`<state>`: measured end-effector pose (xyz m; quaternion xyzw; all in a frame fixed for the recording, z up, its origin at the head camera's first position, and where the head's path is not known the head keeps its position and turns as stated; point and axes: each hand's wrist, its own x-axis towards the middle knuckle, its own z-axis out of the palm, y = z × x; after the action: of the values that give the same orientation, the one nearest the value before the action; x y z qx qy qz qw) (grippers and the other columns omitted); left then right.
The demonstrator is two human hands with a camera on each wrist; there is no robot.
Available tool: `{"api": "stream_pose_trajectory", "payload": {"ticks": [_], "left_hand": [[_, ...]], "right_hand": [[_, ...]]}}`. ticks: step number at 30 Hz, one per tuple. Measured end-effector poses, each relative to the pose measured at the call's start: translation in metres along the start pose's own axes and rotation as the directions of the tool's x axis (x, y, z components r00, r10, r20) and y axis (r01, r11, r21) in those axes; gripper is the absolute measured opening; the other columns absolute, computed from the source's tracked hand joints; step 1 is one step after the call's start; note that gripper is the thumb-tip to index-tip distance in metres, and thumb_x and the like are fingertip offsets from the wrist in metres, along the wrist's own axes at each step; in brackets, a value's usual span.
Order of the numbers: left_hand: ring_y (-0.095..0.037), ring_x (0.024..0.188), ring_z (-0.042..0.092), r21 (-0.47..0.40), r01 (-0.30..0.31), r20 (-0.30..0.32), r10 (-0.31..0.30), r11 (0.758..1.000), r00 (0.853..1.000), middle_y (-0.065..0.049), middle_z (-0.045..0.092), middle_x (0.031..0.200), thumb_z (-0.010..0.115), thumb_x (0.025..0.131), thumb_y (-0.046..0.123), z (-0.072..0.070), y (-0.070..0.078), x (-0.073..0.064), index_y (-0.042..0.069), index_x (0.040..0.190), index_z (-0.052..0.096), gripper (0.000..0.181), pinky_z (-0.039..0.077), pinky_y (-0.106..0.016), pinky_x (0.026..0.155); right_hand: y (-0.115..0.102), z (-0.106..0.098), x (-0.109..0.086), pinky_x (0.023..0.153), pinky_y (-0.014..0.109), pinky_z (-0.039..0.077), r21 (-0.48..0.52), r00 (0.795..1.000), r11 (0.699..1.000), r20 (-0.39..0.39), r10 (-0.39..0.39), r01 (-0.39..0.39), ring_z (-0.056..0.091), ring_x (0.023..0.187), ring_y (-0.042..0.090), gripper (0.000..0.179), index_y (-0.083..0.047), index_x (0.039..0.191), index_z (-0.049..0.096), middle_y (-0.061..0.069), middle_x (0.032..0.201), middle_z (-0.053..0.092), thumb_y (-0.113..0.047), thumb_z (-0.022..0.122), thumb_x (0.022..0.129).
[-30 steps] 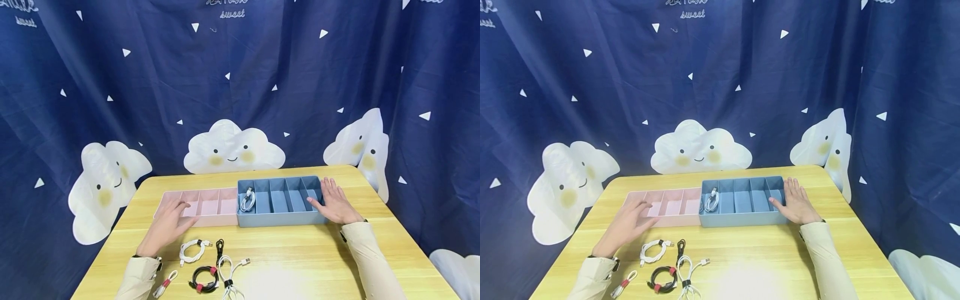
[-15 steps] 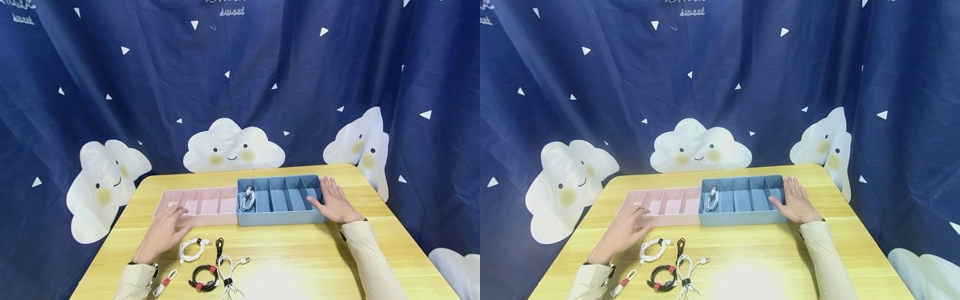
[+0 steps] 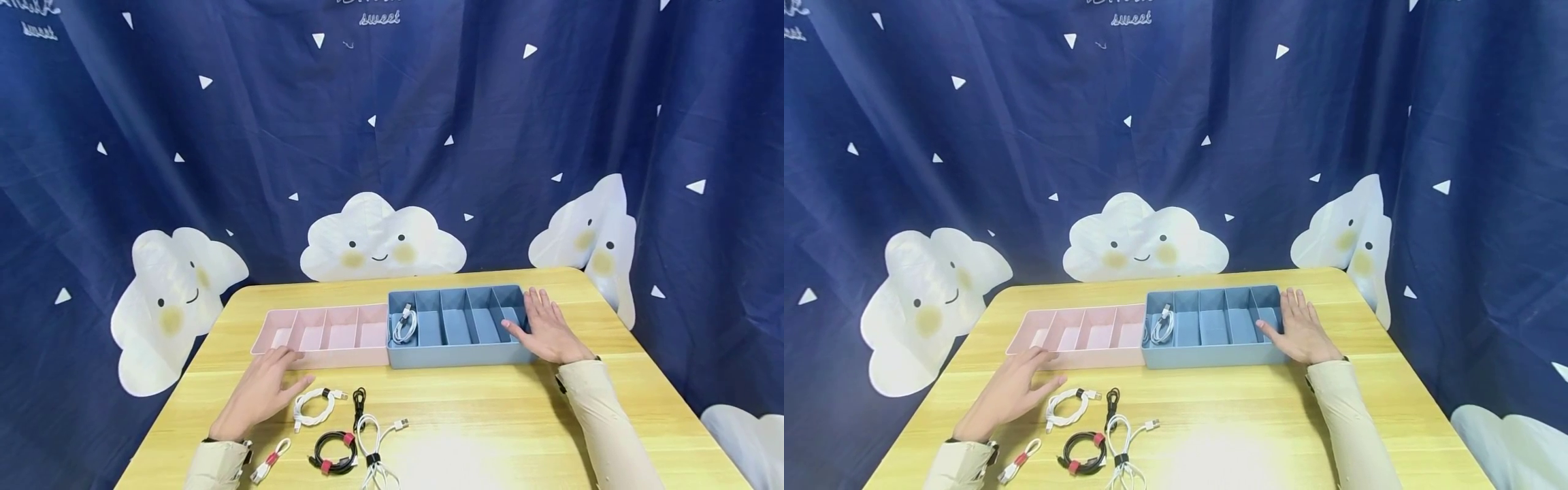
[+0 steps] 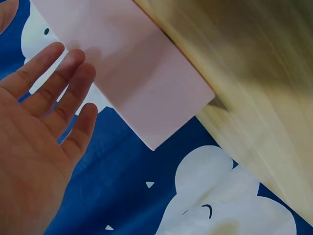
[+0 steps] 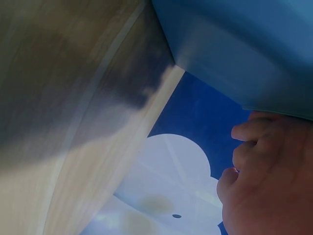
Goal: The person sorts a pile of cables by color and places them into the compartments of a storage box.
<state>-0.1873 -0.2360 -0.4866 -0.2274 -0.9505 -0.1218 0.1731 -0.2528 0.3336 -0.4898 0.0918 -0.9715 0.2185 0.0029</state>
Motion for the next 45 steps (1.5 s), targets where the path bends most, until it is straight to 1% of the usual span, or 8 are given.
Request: {"api": "stream_pose_trajectory", "payload": {"ticks": [5,13,20,25,33,36,40,45], "left_hand": [[-0.027,0.101,0.069,0.009,-0.020,0.006,0.020,1.000,1.000,-0.006,0.072,0.111,0.077,0.090,0.044,0.003,-0.002,-0.004,0.006,0.123,0.071,0.051,0.054,-0.050,0.092],[-0.035,0.117,0.068,0.008,-0.035,0.028,0.035,0.999,0.999,-0.012,0.072,0.126,0.078,0.089,0.043,0.006,-0.003,-0.007,0.004,0.124,0.071,0.052,0.053,-0.055,0.102],[-0.038,0.125,0.064,0.018,-0.001,0.095,-0.001,1.000,0.995,-0.013,0.069,0.132,0.075,0.091,0.050,0.008,0.000,-0.011,0.006,0.128,0.070,0.058,0.050,-0.060,0.104],[-0.038,0.124,0.064,0.014,-0.013,0.115,0.011,1.000,0.993,-0.013,0.069,0.133,0.074,0.091,0.050,0.011,0.001,-0.014,0.006,0.129,0.070,0.059,0.051,-0.061,0.103],[-0.037,0.119,0.066,0.018,-0.034,0.145,0.031,0.999,0.989,-0.014,0.069,0.130,0.072,0.092,0.053,0.014,0.002,-0.019,0.006,0.121,0.072,0.056,0.053,-0.057,0.102],[-0.035,0.119,0.067,0.011,-0.036,0.160,0.033,0.999,0.987,-0.013,0.070,0.128,0.072,0.091,0.054,0.015,0.003,-0.020,0.007,0.118,0.073,0.054,0.053,-0.055,0.101],[-0.032,0.117,0.068,-0.007,-0.018,0.201,0.020,1.000,0.979,-0.011,0.071,0.126,0.071,0.091,0.056,0.014,0.006,-0.021,0.008,0.118,0.073,0.055,0.054,-0.052,0.100],[-0.030,0.115,0.068,-0.007,0.001,0.237,0.001,1.000,0.971,-0.011,0.070,0.128,0.069,0.091,0.061,0.015,0.007,-0.022,0.009,0.120,0.072,0.060,0.055,-0.049,0.099]], "right_hand": [[0.001,0.001,0.000,0.126,0.069,0.000,-0.006,1.000,1.000,0.002,-0.001,0.001,-0.006,0.158,0.051,0.102,0.011,0.161,0.008,0.033,0.170,-0.001,-0.064,0.043,0.102],[0.002,0.001,0.001,0.126,0.068,-0.001,0.008,1.000,1.000,0.009,0.004,-0.004,-0.008,0.159,0.050,0.103,0.011,0.161,0.006,0.032,0.170,-0.002,-0.065,0.043,0.102],[0.001,-0.001,0.002,0.125,0.069,-0.001,-0.002,1.000,1.000,0.009,0.002,-0.002,-0.008,0.158,0.051,0.103,0.011,0.161,0.006,0.033,0.170,-0.001,-0.065,0.042,0.102],[0.003,-0.001,0.003,0.125,0.069,-0.001,0.001,1.000,1.000,0.011,0.003,-0.003,-0.009,0.158,0.051,0.102,0.011,0.161,0.006,0.032,0.170,-0.002,-0.065,0.042,0.103],[0.002,-0.001,0.002,0.126,0.069,-0.002,0.002,1.000,1.000,0.021,0.006,-0.006,-0.009,0.158,0.050,0.103,0.010,0.161,0.003,0.032,0.170,-0.003,-0.066,0.041,0.103],[0.001,-0.002,0.002,0.125,0.069,-0.001,0.004,1.000,1.000,0.015,0.006,-0.006,-0.008,0.158,0.051,0.103,0.011,0.161,0.005,0.033,0.170,-0.002,-0.065,0.042,0.103],[0.002,-0.001,0.002,0.125,0.070,-0.001,0.010,1.000,1.000,0.009,0.005,-0.005,-0.007,0.158,0.051,0.102,0.012,0.161,0.008,0.033,0.170,0.000,-0.064,0.043,0.102],[0.003,0.001,0.002,0.125,0.070,-0.002,0.004,1.000,1.000,0.017,0.011,-0.011,-0.008,0.159,0.050,0.103,0.011,0.161,0.006,0.032,0.170,-0.001,-0.066,0.042,0.102]]}}
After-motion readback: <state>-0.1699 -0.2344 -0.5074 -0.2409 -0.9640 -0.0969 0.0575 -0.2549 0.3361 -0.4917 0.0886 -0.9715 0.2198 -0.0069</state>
